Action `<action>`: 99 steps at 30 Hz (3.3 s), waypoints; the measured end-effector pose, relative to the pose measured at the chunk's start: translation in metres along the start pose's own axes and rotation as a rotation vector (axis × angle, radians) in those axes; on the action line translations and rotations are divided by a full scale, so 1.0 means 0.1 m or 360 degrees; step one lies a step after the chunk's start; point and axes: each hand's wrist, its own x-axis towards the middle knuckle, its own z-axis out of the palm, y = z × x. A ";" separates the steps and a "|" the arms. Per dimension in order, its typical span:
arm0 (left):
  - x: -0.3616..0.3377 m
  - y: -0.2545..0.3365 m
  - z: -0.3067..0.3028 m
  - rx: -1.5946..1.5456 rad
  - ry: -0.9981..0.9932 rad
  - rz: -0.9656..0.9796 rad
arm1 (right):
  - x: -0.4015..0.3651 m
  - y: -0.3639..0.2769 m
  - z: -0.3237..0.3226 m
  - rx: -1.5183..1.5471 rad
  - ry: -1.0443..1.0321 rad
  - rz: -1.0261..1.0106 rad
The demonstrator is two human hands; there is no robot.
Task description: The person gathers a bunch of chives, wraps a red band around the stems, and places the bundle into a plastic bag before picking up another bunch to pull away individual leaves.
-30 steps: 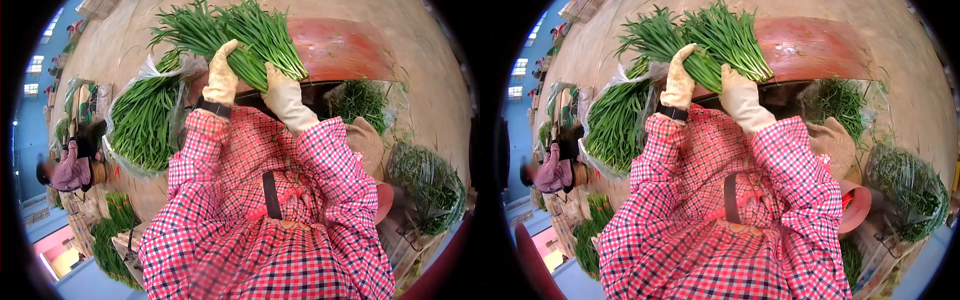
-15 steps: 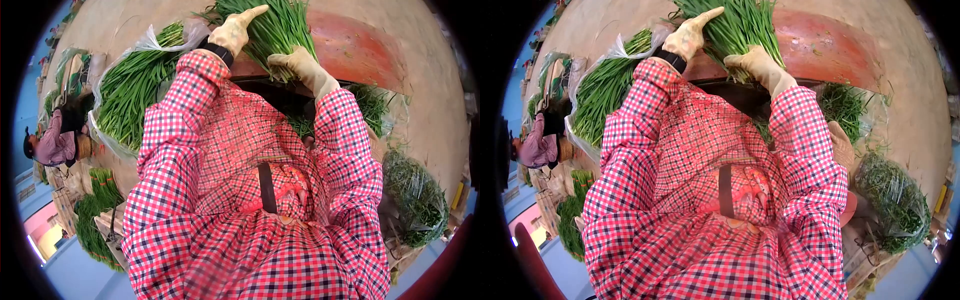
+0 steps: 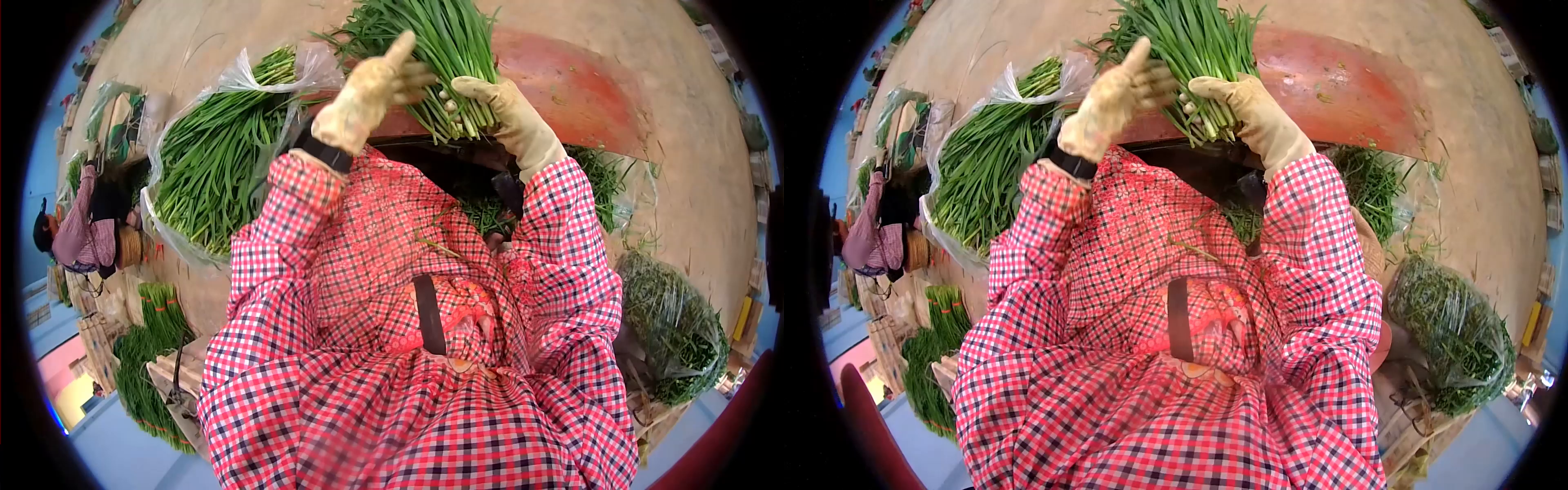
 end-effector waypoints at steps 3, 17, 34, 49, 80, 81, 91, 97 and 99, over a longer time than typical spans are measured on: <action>0.02 -0.19 0.06 -0.0164 -0.0431 0.0262 | -0.11 -0.06 0.08 -0.0063 -0.0268 -0.0019; 0.16 -0.27 0.59 -0.1358 -0.0814 0.0228 | -0.62 -0.11 0.17 -0.0249 -0.0216 0.0040; 0.32 -0.27 0.79 -0.1074 -0.0337 0.0313 | -1.34 -0.27 0.29 -0.2500 0.0499 -0.1649; 0.26 -0.22 0.78 -0.0983 -0.0200 0.0349 | -1.96 0.12 -0.31 -0.2845 0.0009 0.0076; 0.09 -0.16 0.73 -0.1006 -0.0062 0.0094 | -1.20 0.09 0.08 -0.0902 0.0545 -0.0956; 0.11 -0.18 0.74 -0.1023 -0.0056 0.0109 | -1.18 0.12 0.03 -0.1079 0.0553 -0.1140; 0.04 -0.19 0.84 -0.0864 0.0078 0.0227 | -1.16 0.28 0.16 -0.2188 0.0999 -0.1723; -0.02 -0.24 0.82 -0.1134 -0.0101 0.0289 | -1.17 0.35 0.15 -0.2027 0.0933 -0.1723; 0.00 -0.26 0.79 -0.1198 -0.0142 0.0291 | -1.16 0.35 0.13 -0.2038 0.0906 -0.1746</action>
